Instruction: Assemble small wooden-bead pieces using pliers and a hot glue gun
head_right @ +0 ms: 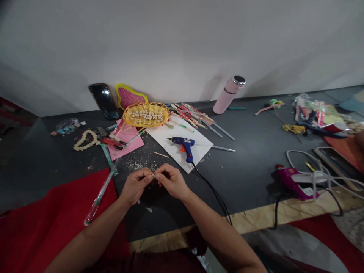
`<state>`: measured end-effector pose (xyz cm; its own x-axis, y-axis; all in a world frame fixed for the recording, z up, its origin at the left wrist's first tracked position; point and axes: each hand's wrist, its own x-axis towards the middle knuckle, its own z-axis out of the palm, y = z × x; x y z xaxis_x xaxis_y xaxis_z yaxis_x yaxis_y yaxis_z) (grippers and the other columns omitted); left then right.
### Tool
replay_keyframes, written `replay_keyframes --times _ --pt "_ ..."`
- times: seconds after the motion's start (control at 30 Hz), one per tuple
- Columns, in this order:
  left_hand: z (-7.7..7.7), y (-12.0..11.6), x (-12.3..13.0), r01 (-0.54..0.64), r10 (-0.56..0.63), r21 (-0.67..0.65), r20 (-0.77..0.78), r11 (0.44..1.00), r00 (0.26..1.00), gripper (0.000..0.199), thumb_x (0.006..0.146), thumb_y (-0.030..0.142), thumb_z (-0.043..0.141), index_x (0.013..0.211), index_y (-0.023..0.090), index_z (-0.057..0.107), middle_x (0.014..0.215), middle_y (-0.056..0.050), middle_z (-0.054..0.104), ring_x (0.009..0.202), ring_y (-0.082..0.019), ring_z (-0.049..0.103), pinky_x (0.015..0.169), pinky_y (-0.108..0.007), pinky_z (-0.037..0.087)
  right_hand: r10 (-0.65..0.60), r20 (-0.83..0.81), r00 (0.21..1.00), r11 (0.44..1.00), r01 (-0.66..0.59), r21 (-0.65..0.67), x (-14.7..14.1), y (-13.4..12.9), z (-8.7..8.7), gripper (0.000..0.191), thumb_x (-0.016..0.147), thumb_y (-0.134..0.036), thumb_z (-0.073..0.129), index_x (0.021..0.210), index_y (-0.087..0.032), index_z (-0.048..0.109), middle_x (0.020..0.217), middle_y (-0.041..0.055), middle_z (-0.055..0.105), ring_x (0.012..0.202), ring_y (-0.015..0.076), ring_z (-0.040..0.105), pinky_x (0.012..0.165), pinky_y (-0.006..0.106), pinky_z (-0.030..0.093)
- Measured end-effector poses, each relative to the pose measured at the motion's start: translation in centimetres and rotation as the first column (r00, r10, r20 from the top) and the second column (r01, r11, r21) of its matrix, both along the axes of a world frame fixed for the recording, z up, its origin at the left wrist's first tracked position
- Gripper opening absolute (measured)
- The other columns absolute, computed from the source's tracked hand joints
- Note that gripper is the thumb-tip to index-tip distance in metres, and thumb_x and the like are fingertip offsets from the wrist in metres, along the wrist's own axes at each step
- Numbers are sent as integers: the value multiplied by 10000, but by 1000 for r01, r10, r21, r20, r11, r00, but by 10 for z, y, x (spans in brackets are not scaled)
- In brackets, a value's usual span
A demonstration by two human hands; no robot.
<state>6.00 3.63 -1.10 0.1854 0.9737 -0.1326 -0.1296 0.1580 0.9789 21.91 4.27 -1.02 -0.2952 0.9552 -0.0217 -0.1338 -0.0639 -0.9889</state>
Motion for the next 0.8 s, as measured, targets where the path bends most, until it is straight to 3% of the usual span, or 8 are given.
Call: replay_keyframes --times 0.2,0.4,0.53,0.6,0.8 --pt "-1 -1 0 5 -2 45 -59 999 998 170 743 301 652 662 151 657 642 1 533 614 -106 475 597 -231 363 10 -26 1000 1000 -11 -4 -1 -1 -1 210 793 -376 618 780 -173 568 673 -18 537 529 76 499 498 208 434" --pt "0 1 1 -34 50 -127 129 991 990 203 711 346 676 666 150 651 629 -2 567 601 -110 491 591 -235 382 -11 -28 1000 999 13 42 4 3 3 110 836 -288 536 852 -184 567 746 5 553 588 96 527 553 236 448" --pt "0 3 0 -79 117 -203 185 976 976 183 675 323 711 697 150 657 606 4 567 577 -97 482 575 -224 382 -66 18 998 980 61 187 9 5 5 228 793 -126 441 579 -177 498 683 13 532 631 112 501 611 260 420" --pt "0 3 0 -86 130 -220 193 972 973 180 666 317 718 702 151 658 605 5 569 574 -97 483 579 -226 390 -104 54 993 969 88 232 10 5 7 249 776 -99 410 548 -182 468 615 -2 485 610 114 471 595 256 400" --pt "2 1 1 -42 79 -204 174 978 981 161 665 298 718 695 155 649 611 13 570 580 -92 490 568 -213 375 -142 282 949 911 14 413 5 2 16 102 827 -214 535 893 -201 611 809 40 597 723 143 546 649 272 453"
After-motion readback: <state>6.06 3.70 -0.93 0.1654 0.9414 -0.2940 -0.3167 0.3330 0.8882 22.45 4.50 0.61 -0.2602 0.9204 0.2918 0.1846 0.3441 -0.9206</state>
